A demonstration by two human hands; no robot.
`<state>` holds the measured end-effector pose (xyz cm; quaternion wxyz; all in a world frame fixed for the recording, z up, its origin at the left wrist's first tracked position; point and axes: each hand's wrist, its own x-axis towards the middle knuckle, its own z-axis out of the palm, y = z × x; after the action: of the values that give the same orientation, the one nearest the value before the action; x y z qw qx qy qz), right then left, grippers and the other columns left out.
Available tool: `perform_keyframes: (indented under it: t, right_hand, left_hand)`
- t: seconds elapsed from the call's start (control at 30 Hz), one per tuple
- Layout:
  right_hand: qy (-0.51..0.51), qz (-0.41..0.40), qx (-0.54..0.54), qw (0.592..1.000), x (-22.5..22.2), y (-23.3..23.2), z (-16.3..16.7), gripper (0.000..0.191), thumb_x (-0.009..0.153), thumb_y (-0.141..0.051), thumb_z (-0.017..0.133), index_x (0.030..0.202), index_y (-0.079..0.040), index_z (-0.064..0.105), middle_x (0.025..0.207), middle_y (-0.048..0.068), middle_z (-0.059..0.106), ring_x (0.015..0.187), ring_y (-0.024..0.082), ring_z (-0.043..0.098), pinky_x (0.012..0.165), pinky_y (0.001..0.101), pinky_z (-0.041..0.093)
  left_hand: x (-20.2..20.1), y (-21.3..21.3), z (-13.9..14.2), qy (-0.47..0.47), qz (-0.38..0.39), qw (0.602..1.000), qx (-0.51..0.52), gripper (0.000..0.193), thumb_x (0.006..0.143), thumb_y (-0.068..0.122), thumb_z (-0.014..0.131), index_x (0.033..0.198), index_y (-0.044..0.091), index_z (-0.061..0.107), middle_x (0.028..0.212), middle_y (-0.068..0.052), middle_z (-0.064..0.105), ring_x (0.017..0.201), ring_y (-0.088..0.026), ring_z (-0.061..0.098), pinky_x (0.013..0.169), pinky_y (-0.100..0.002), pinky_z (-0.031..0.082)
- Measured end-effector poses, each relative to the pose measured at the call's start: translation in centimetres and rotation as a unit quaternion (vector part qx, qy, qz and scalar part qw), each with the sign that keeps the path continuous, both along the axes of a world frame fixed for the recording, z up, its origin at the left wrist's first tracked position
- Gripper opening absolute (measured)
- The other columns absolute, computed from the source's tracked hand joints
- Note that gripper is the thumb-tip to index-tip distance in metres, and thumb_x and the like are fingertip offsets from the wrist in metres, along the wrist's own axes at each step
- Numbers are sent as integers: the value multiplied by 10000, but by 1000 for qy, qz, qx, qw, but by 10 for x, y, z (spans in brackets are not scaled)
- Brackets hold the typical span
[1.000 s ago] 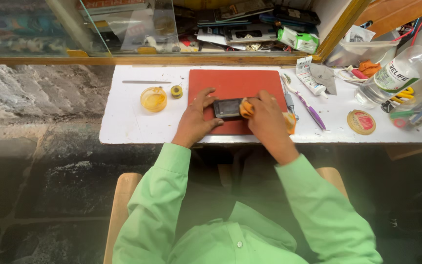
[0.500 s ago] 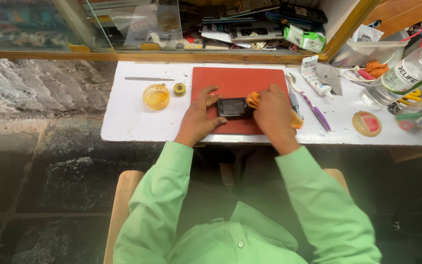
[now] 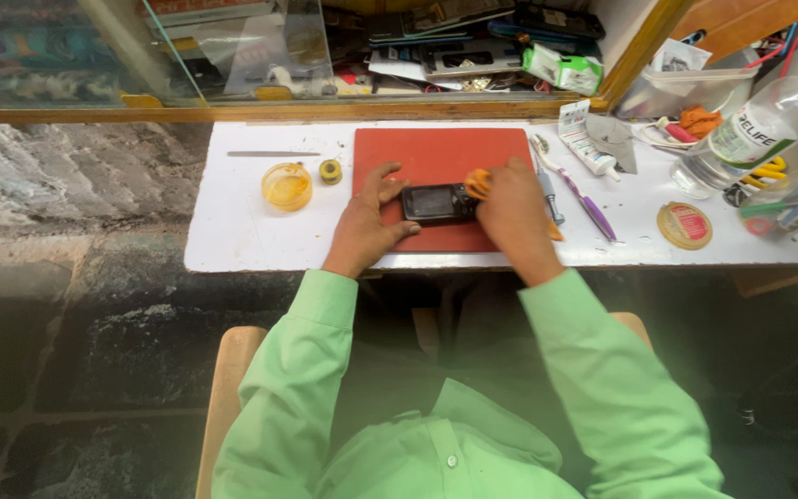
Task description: The person uses a precision screwdriver to remove screws from the back of a mobile phone, then inserts a red battery into the compartment. Afterward, the person wipes the phone's exterior with a cloth.
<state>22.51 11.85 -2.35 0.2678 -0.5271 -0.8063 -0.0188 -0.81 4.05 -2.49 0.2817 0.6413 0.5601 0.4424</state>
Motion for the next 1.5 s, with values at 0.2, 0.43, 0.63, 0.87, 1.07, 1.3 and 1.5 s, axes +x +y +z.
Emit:
perform_keyframes:
  t: [0.2, 0.43, 0.63, 0.87, 1.07, 1.3, 1.5]
  right_hand:
    - [73, 112, 31, 991, -89, -50, -13, 185, 783, 32, 625, 949, -11, 695, 1075, 180, 602, 1023, 389, 586, 882, 472, 489]
    - [43, 28, 7, 999, 0, -13, 3, 154, 801, 63, 682, 936, -12, 678, 1081, 149, 608, 1063, 383, 589, 938, 476, 502]
    - [62, 95, 71, 991, 1, -40, 9, 259, 720, 100, 671, 965, 17, 690, 1051, 175, 599, 1003, 413, 574, 849, 501, 484]
    - [92, 134, 29, 986, -1, -43, 10, 325, 666, 115, 653, 961, -12, 708, 1028, 127, 615, 1019, 380, 591, 897, 472, 498]
    - [59, 134, 25, 989, -15, -3, 16, 268, 707, 109, 661, 944, -10, 702, 1029, 138, 614, 1029, 383, 593, 909, 481, 489]
    - [87, 102, 21, 991, -6, -49, -3, 337, 683, 96, 657, 991, -20, 730, 1028, 125, 624, 1016, 378, 596, 878, 473, 497]
    - [40, 40, 33, 998, -1, 0, 14, 258, 732, 53, 672, 980, -3, 714, 1037, 145, 615, 1014, 383, 603, 893, 478, 508]
  left_hand:
    - [-3, 3, -6, -12, -5, 1000, 3, 817, 812, 78, 737, 1549, 183, 398, 1334, -109, 741, 1367, -288, 621, 1125, -369, 500]
    - [-3, 1, -1, 13, -10, 1000, 25, 920, 708, 144, 905, 1469, 160, 390, 1346, -146, 691, 1385, -320, 536, 1115, -398, 434]
    - [1, -2, 4, 28, 1, 1000, 8, 905, 718, 166, 902, 1465, 163, 392, 1362, -133, 684, 1360, -318, 551, 1101, -394, 445]
    - [-1, 0, 3, 19, -16, 1000, 20, 858, 741, 121, 877, 1461, 135, 412, 1397, -155, 653, 1376, -314, 562, 1102, -392, 457]
    - [2, -3, 6, 33, 9, 999, 2, 843, 745, 145, 881, 1450, 142, 418, 1386, -146, 658, 1349, -318, 559, 1084, -396, 450]
    - [0, -1, 1, 37, 1, 999, 13, 834, 751, 153, 874, 1449, 140, 417, 1392, -134, 660, 1359, -323, 559, 1086, -403, 453]
    - [1, -3, 1, 34, 2, 999, 36, 868, 738, 154, 881, 1461, 132, 401, 1368, -139, 677, 1349, -338, 562, 1093, -408, 448]
